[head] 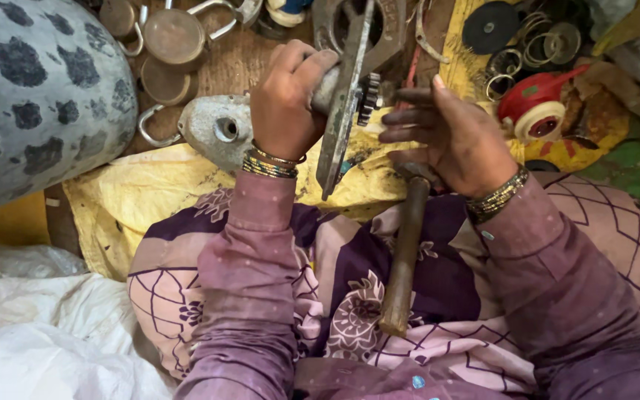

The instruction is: The person sits on the floor and uses pliers to remove a small metal component from a larger metal housing. They then use a hammer to tap the housing and continue manipulating the internal parts with pliers.

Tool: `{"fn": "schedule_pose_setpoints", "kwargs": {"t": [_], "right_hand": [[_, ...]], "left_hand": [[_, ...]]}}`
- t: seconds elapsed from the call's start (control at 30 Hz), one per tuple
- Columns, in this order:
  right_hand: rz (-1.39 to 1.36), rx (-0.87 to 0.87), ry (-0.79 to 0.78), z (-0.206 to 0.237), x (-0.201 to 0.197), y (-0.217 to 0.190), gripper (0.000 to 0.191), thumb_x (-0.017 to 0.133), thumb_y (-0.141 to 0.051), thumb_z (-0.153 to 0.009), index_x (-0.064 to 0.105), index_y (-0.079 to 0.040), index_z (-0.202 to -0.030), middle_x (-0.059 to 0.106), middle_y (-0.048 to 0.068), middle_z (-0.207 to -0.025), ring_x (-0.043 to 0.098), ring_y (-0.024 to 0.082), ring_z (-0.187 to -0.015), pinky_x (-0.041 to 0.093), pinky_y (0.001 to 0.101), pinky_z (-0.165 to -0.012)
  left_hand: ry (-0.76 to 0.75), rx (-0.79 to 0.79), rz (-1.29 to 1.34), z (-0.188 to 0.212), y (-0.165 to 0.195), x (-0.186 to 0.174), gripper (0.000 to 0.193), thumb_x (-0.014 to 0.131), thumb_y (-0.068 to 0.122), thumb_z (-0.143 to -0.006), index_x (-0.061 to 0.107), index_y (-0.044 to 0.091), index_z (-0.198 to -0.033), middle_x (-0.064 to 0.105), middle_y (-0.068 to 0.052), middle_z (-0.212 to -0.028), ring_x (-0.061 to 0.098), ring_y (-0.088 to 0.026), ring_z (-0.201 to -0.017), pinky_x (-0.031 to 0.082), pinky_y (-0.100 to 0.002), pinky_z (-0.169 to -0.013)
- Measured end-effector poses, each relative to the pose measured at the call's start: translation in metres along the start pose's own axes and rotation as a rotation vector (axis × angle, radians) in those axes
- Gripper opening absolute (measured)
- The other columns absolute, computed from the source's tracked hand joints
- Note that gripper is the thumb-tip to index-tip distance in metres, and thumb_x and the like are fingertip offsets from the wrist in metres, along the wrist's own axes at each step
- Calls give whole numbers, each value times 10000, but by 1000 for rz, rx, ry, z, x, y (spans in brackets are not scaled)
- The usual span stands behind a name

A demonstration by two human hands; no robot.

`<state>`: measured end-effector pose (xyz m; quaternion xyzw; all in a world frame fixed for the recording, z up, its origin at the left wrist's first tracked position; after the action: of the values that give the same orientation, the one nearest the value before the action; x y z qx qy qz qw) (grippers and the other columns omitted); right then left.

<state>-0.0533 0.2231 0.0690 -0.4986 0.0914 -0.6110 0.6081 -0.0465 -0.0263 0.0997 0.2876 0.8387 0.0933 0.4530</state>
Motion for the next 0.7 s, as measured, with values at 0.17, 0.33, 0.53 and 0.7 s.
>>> {"fn": "schedule_pose_setpoints", "kwargs": {"t": [0.17, 0.33, 0.53, 0.7], "right_hand": [[-1, 175, -41, -8, 6, 14, 812, 341, -694, -952, 594, -12, -1314, 701, 162, -1202, 677, 301, -1098, 542, 526, -984], [-338, -234, -365, 14, 10, -33, 765, 342, -667, -925, 620, -64, -1307, 713, 115, -1234, 658, 257, -1117, 513, 457, -1001], [-267, -583, -146, 34, -46, -82, 588, 428, -545, -997, 639, -53, -1243, 716, 90, -1165, 682, 218, -1075, 543, 410, -984], [32, -240, 127, 4, -42, -27, 448, 499, -443, -1057, 655, -44, -1190, 719, 69, -1107, 701, 186, -1039, 567, 371, -970]], "left_hand": [[-140, -28, 137, -5, 11, 16, 255, 853, 142, -889, 719, 129, -1105, 650, -36, -979, 666, -226, -940, 560, -347, -714], [-175, 4, 171, 2, 14, 13, 274, 809, 125, -832, 705, 128, -1086, 635, -37, -990, 659, -275, -984, 561, -399, -741], [-193, -28, 55, 6, 6, 18, 306, 679, -21, -814, 717, 141, -1071, 635, -40, -979, 654, -286, -977, 553, -405, -744], [-174, -49, 31, 5, 9, 26, 301, 679, -47, -843, 715, 122, -1090, 636, -45, -982, 649, -284, -963, 546, -397, -742]]}}
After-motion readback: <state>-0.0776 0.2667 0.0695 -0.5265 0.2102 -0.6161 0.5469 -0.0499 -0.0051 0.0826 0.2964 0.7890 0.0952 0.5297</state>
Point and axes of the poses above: each hand's wrist, its own z-axis away from the middle knuckle, its own x-axis out of the palm, y = z × x, the point moved 2 cm from there along -z, towards the middle knuckle
